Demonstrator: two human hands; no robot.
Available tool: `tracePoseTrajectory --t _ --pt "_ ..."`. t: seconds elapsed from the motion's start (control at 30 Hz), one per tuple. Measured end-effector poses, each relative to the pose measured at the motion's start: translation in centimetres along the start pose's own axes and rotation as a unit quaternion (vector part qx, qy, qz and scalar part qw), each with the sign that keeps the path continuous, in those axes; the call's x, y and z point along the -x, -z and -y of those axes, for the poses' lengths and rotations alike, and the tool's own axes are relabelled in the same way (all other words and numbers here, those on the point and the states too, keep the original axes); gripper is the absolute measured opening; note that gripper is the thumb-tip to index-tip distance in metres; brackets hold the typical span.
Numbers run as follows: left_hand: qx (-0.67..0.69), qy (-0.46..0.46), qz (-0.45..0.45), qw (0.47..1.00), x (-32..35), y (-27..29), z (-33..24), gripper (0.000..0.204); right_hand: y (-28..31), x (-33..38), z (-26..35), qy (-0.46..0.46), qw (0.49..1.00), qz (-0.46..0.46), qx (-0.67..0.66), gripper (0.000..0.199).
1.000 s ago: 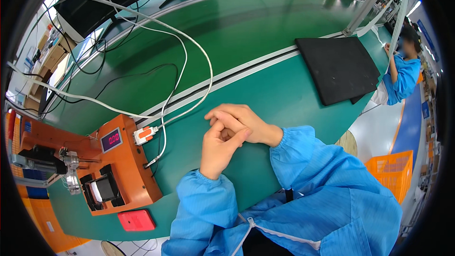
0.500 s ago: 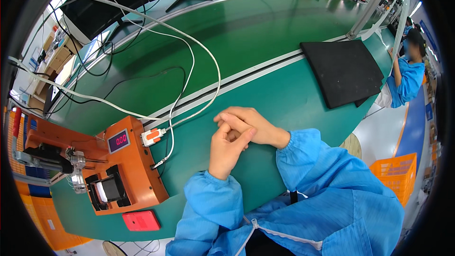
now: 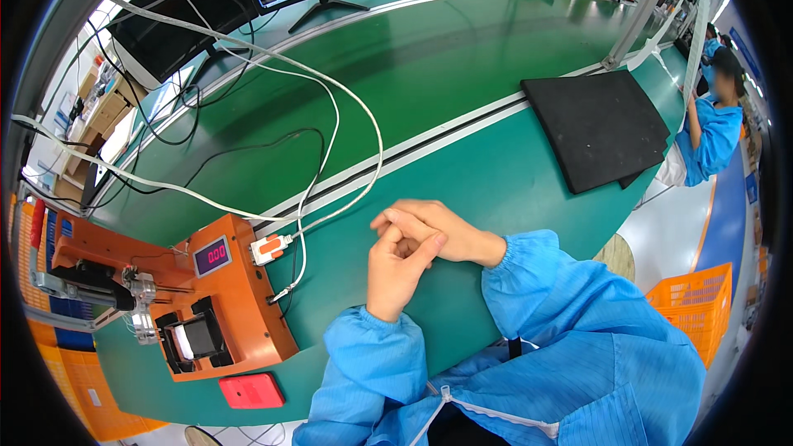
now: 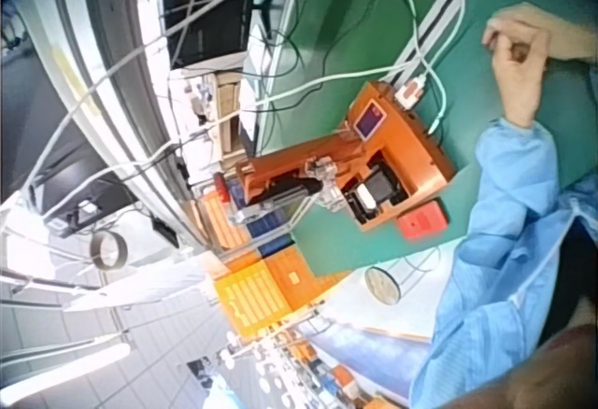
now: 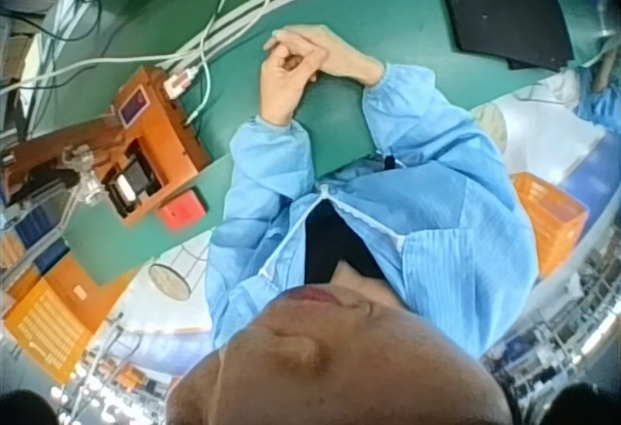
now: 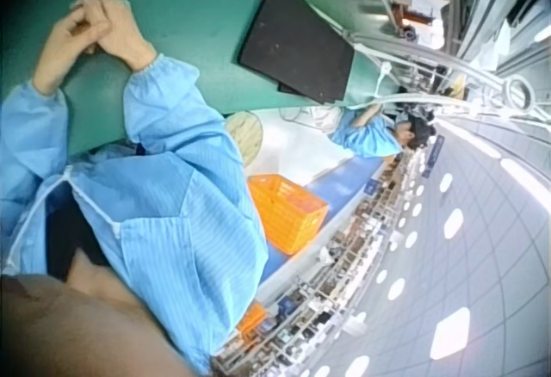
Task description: The person peels a protective film from a phone, places the phone into a pressing fixture, and presses it with a manual lever press. The person then sets the phone on the table and repositions a black mat on the workbench.
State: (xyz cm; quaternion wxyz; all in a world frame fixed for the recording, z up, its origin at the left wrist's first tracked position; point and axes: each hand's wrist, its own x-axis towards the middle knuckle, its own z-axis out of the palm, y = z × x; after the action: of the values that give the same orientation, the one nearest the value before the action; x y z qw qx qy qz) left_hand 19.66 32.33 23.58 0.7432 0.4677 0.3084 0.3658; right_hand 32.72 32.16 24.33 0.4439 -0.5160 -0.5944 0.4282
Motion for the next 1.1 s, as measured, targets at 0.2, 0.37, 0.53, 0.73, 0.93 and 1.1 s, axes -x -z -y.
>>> tracePoseTrajectory --t 0.2,0.37,0.53,0.73,0.93,1.1 --pt "-0.102 0.020 -0.009 0.995 0.1 -0.1 0.0 0.021 -0.1 0.0 -0.8 -0.062 0.991 0.034 -0.116 0.042" --pt "0.011 0.018 0.014 1.000 -0.1 -0.5 -0.1 0.022 0.8 -0.3 -0.9 0.034 0.994 -0.042 0.093 0.031" --pt "-0.020 -0.013 -0.015 1.000 0.1 0.0 0.3 0.021 0.0 -0.5 -0.5 0.077 0.993 -0.034 0.081 0.031" --pt "-0.115 -0.039 -0.026 0.992 -0.1 -0.2 1.2 0.020 0.6 0.0 -0.6 -0.100 0.988 0.072 -0.091 0.029" --pt "-0.029 0.004 0.059 0.998 -0.6 0.3 1.1 0.035 0.5 -1.0 -0.9 0.133 0.969 -0.172 0.120 0.023" --pt "-0.035 -0.034 0.040 0.998 -0.5 0.6 1.5 0.031 0.5 -0.4 -1.0 -0.020 0.997 -0.016 -0.074 0.025"
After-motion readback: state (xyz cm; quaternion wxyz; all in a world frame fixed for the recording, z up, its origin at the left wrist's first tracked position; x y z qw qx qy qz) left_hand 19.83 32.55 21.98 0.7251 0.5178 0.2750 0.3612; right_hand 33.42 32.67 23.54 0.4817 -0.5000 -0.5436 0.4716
